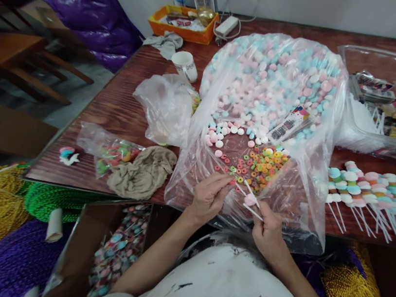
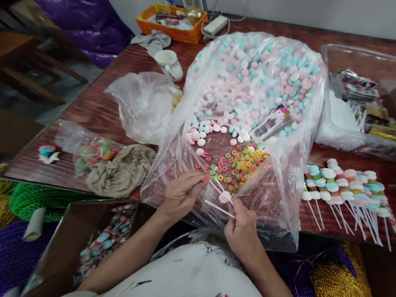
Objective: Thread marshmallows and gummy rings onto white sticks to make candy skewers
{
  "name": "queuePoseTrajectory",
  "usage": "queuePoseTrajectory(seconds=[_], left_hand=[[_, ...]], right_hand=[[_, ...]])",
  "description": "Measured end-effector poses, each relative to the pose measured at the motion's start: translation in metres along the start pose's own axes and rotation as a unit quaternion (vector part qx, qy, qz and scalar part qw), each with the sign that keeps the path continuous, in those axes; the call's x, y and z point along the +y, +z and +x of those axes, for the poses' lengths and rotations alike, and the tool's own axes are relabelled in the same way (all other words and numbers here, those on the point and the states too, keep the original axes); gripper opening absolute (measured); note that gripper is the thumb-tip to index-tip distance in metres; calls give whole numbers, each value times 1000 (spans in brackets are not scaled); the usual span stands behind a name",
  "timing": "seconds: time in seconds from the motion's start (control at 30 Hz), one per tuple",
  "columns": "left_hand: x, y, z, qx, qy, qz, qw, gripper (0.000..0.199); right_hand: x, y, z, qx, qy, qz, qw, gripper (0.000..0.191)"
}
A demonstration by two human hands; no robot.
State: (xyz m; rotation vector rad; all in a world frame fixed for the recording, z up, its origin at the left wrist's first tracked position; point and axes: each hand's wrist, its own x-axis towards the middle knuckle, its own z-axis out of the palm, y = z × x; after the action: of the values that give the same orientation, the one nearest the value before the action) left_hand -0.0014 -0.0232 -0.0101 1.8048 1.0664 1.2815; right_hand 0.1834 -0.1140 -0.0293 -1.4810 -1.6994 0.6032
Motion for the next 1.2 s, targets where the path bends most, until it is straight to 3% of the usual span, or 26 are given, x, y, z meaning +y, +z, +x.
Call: queuePoseTrajectory(seconds=[0.1,0.17,0.23,0.3,0.37,0.43,0.57,0.67,0.73,0.8,0.87,0.93,1.0,1.07,1.2], left_hand=[[3,8,-3,45,-136,-157,977,16],[7,13,-3,68,-252,-302,917,19],[9,17,-2,79,-324,-396,856,24],[10,19,-1,79,-345,-423,834,26],[9,19,-1,72,-334,-408,847,25],[6,17,-2,60,-288,-353,888,21],[1,6,-4,27,-73,-110,991,15],[0,-2,-2,-8,61,36,997,23],[0,-4,-1,-20,87,56,994,26],[1,-1,-2,-12,53,24,998,23],[3,3,-4,14,-40,-72,996,17],[6,7,-6,41,-164,-213,962,16],[9,11,-6,57,-258,-326,908,20],[10,12,-5,70,-289,-365,882,21],[10,7,-4,81,-240,-320,913,14]], right_hand=[[-4,5,0,6,-18,31,999,29],[-5,6,1,1,-21,42,999,30],[-4,5,2,-9,-14,47,999,29],[-2,4,3,-17,-3,46,999,28],[-1,3,4,-18,0,39,999,28],[0,3,5,-16,-3,32,999,27],[0,1,8,-29,5,0,1000,25],[2,-2,11,-46,2,-46,998,28],[3,-2,10,-49,-9,-56,997,33],[3,-1,9,-43,-14,-32,998,34],[1,0,7,-24,-8,14,1000,29],[-1,-1,7,-3,1,56,998,21],[-3,-2,8,9,2,78,997,18],[-3,-2,8,-1,-9,86,996,19],[2,1,3,-31,-33,57,997,26]])
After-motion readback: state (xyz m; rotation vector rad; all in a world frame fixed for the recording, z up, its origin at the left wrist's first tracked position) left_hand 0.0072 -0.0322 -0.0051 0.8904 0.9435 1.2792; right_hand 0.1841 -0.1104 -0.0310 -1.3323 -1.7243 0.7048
